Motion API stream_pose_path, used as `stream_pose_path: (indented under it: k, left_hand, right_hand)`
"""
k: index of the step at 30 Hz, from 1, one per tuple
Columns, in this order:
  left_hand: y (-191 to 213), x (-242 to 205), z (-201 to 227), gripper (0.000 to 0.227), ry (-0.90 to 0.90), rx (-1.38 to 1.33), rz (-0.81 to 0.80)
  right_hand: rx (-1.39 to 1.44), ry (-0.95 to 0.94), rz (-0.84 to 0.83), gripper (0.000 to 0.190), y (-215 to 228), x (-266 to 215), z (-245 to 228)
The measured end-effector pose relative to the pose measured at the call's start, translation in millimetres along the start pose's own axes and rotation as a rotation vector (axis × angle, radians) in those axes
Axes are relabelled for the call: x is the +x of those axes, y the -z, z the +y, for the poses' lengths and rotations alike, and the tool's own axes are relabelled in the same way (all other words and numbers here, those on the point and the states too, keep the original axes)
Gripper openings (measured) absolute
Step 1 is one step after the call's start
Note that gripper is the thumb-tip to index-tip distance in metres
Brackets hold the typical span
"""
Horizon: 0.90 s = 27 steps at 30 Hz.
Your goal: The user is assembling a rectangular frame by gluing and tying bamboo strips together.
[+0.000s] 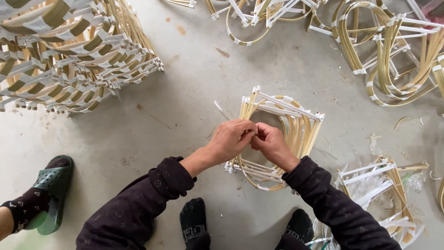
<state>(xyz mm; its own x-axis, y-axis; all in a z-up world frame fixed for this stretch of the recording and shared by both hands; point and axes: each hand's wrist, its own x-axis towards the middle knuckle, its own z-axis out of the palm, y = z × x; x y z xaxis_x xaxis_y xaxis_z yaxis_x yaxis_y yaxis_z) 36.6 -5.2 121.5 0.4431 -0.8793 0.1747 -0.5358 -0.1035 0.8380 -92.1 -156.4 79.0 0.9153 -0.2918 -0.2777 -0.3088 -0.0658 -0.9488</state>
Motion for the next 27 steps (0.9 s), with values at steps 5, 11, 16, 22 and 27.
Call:
stream_pose_path:
  k: [5,11,16,22,27]
  left_hand:
    - [-1.0,-13.7,2.1,0.007,-0.065,-0.021,0.052]
    - [-8.5,-22.0,-3.3,0.006,-0.089,-0.083,0.143]
    - [-10.3,-22.5,-6.5,0.008,-0.096,-0.093,0.187]
    - [-13.5,-27.2,-9.1,0.007,-0.049,-0.087,0.199]
    - [-12.2,-26.8,-9.4,0.009,-0.033,-0.108,0.177]
  right_hand:
    - [-0.419,-0.056,0.144,0.024,-7.9,-6.2,-41.6]
    - [-0.688,0.674,0.280,0.021,-2.6,-1.0,-37.4]
    - [-0.197,-0.058,0.030,0.020,7.9,13.4,6.2]
    - [0.419,-0.415,-0.125,0.018,19.9,8.0,-20.6]
    - [0.450,-0.345,-0.158,0.017,14.1,14.9,2.7]
